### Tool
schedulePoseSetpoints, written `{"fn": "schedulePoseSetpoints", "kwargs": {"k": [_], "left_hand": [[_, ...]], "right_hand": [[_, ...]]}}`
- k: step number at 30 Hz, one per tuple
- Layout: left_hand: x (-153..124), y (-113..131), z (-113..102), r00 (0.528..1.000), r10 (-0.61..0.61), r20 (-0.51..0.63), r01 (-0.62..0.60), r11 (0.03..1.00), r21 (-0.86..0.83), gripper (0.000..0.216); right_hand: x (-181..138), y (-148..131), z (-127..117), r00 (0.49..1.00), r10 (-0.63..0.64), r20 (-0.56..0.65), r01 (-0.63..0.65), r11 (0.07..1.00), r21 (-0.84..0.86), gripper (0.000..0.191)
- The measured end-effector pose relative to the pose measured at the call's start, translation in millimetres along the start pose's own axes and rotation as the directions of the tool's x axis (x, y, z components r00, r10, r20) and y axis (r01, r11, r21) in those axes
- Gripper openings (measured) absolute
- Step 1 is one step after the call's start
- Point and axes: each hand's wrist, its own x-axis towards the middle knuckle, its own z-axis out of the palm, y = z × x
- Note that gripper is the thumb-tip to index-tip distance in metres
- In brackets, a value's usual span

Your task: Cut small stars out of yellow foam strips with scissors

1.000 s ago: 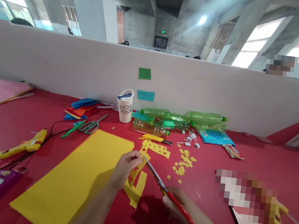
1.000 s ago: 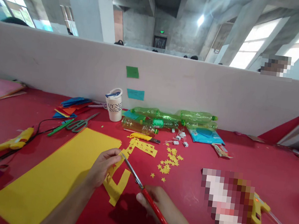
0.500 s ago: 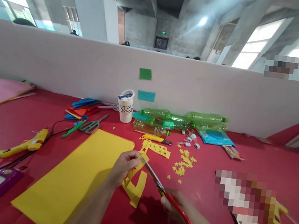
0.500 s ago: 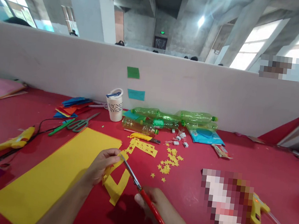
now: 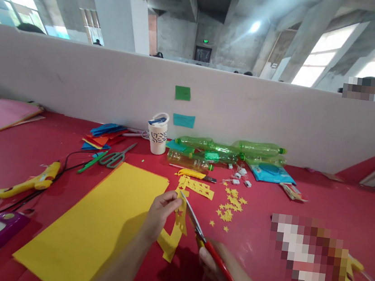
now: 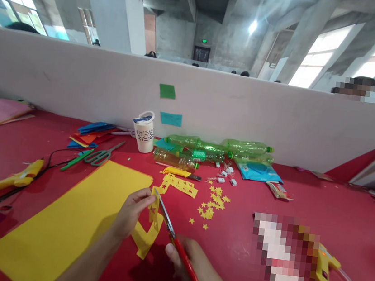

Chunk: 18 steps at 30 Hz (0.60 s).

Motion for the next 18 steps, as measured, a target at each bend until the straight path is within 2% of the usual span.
{"fn": "schedulePoseSetpoints", "kwargs": {"k": [12,18], "left_hand": [[0.1,-3.1,0.2,1.000,0.011,0.015,-0.011,1.000,0.002,0.023],[-0.1,-3.1,0.0,1.000,-0.013,0.018,0.013,1.000,-0.011,0.022]], "right_hand": [[-0.9,-5.4,6.9,0.995,0.075,-0.067,-0.074,0.997,0.022,0.046],[-1.1,-9.1,3.7,0.996,0.067,-0.064,-0.071,0.996,-0.061,0.047]]}}
